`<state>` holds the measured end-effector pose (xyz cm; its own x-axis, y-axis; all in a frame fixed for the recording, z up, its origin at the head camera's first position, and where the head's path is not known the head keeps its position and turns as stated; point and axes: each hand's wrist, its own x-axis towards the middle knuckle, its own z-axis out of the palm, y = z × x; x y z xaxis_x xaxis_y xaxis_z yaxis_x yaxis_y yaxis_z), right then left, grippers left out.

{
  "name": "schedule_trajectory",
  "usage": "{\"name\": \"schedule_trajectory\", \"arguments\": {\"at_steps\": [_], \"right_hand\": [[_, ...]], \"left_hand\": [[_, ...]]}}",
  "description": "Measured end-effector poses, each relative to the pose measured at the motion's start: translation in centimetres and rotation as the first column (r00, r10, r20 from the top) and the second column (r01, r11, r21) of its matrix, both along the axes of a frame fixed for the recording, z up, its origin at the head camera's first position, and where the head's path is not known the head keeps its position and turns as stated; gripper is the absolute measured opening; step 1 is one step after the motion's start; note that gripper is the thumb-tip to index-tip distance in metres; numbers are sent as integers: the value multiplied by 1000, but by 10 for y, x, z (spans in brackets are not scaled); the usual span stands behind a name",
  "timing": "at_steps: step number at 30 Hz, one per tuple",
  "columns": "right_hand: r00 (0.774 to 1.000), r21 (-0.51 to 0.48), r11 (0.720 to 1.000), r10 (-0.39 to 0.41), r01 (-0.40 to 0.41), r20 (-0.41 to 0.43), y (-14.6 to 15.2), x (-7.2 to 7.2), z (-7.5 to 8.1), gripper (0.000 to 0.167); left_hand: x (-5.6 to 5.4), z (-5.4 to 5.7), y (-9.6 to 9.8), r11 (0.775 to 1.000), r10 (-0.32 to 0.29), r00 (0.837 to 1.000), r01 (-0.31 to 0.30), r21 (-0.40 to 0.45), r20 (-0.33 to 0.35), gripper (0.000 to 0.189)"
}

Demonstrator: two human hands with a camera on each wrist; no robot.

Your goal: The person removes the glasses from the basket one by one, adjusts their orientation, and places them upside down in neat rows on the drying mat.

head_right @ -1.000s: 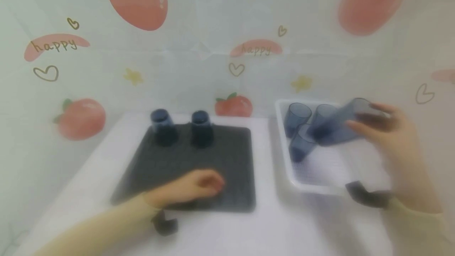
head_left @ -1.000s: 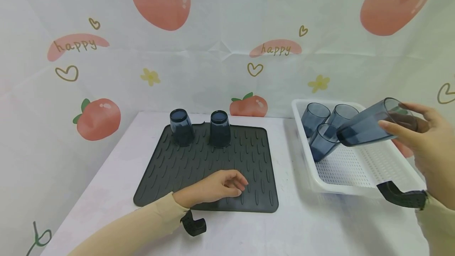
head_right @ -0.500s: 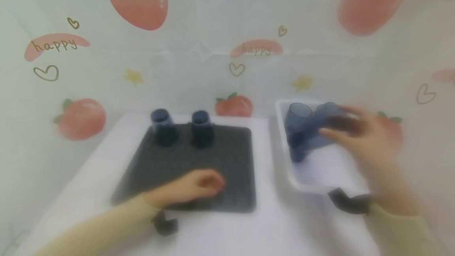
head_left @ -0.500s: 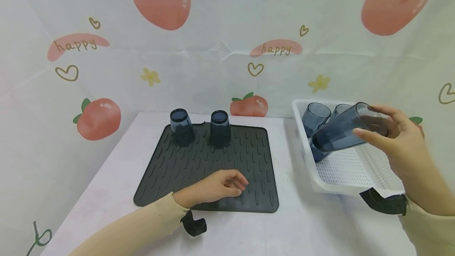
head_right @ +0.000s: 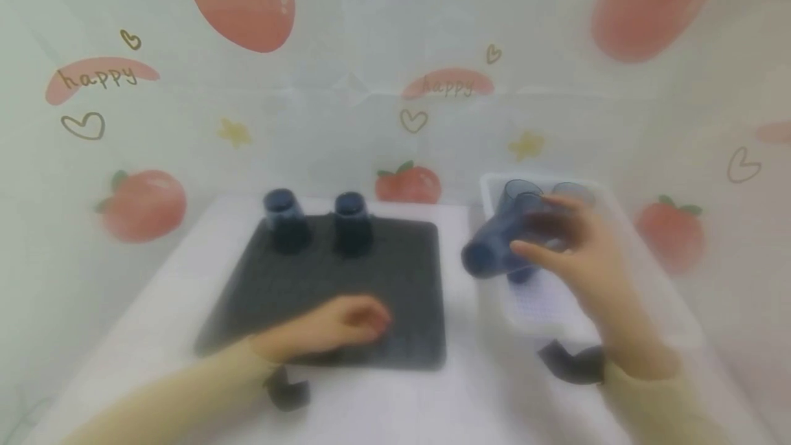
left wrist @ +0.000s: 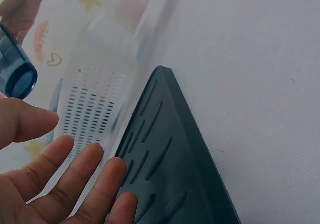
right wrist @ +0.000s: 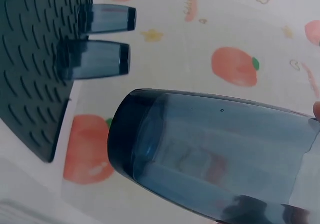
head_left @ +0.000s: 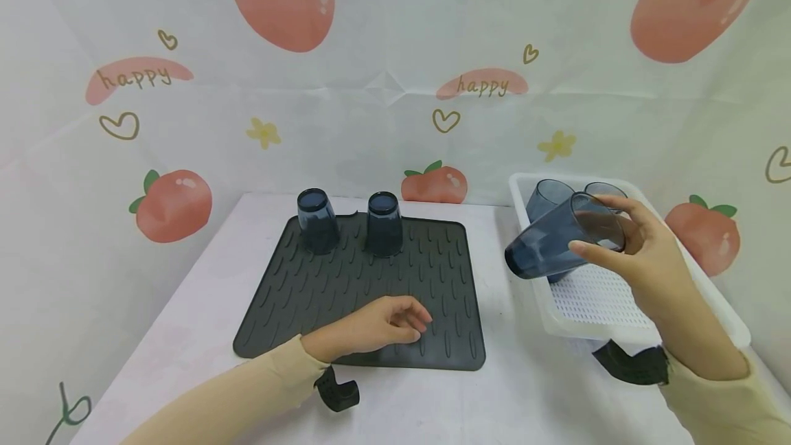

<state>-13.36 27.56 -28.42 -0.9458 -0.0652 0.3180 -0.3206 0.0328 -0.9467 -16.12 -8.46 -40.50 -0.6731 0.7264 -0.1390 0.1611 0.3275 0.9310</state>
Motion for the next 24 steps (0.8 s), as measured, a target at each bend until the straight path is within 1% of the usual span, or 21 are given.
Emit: {"name": "schedule_trajectory", "arguments": {"at_steps": [6,11,14,18,22,24], "right_hand": [[999,40,999,10,-8,-47,-18,3,-2,61],[999,50,998,30,-27,-41,-29,4,-8,62],[999,58,998,24,-22,-43,-35,5,-12,63],[999,38,999,20,-19,-36,-42,5,-19,64],[1000,-1,1000,28,-28,-10,-49,7,-23,63],[1000,-4,1000,24,-24,2,-52,8,-25,63]], "left_hand": [[0,-1,0,1000,1,1000,-1,2,4,26],[-1,-1,0,1000,2,1000,-2,2,0,26],[0,0,0,1000,5,1000,-5,-5,0,26],[0,1,1,1000,9,1000,-9,-12,-2,25],[1,3,1,1000,13,1000,-13,-15,4,26],[1,3,1,1000,15,1000,-14,-12,9,26]]}}
